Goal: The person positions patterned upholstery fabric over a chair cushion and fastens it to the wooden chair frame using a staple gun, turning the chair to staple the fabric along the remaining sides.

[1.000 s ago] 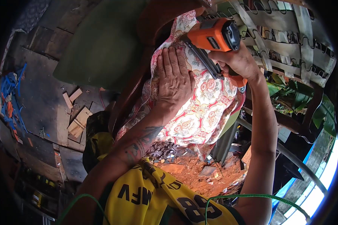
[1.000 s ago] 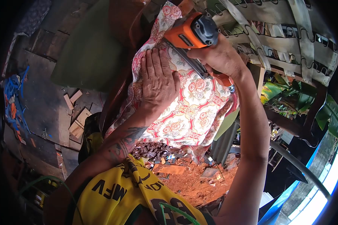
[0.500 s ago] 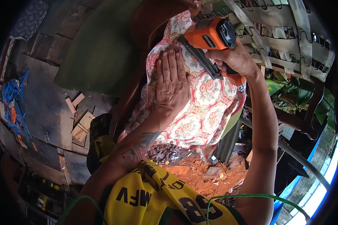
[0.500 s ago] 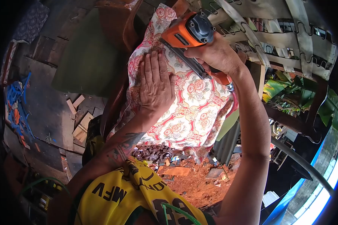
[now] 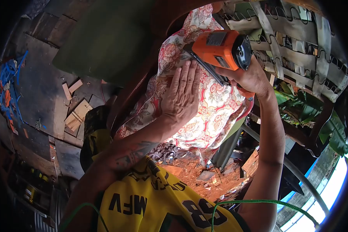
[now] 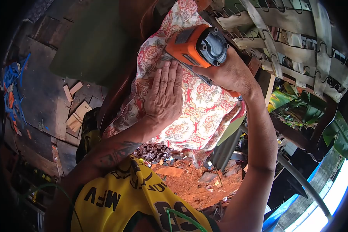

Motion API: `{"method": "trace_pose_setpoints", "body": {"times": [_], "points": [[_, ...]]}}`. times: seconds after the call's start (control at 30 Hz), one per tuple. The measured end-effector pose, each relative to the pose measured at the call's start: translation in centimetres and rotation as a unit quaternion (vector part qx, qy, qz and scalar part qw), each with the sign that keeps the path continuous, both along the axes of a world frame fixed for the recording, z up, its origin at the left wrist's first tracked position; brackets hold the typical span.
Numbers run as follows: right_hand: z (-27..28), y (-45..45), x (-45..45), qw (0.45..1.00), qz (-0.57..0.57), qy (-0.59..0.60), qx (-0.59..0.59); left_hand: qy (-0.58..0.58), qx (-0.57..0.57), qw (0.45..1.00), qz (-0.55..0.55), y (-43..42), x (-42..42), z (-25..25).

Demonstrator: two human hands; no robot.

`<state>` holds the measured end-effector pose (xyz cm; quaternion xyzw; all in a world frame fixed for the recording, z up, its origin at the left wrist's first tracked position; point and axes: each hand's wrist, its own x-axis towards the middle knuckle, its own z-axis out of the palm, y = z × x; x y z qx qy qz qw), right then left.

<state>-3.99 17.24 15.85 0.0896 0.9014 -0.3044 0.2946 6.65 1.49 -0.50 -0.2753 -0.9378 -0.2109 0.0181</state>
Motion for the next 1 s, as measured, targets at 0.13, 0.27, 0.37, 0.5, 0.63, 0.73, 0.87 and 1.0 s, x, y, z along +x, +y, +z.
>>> {"method": "trace_pose_setpoints", "body": {"times": [0.13,0.27,0.37,0.5,0.63,0.73,0.87,1.0], "points": [[-0.5,-0.4,-0.3,0.999,-0.006,-0.015,0.029,-0.001,-0.006,1.0,0.004,0.0,-0.3,-0.3],[-0.5,-0.2,-0.1,0.999,-0.008,-0.029,0.045,-0.006,-0.032,0.999,0.016,0.3,-0.4,-0.5],[-1.4,0.4,0.4,0.999,0.011,0.009,0.031,-0.002,-0.037,0.999,0.026,0.4,-0.2,-0.7],[-1.4,-0.4,0.2,0.998,0.019,0.058,0.014,0.006,-0.033,0.999,0.03,0.5,-0.1,-1.1],[-0.9,-1.3,-0.8,0.998,-0.018,-0.041,0.048,0.007,-0.029,0.999,0.028,0.4,-0.1,-0.9],[-1.0,-1.5,-0.9,0.998,-0.009,-0.038,0.057,-0.023,-0.004,1.0,0.017,0.1,-0.3,-0.6],[-1.2,-1.7,-1.2,0.995,0.001,-0.067,0.078,-0.022,0.036,0.999,0.027,0.2,-0.5,-0.6],[-1.6,-1.7,-0.4,0.998,0.026,0.005,0.059,-0.021,0.013,0.999,0.044,0.3,-0.4,-0.4]]}}
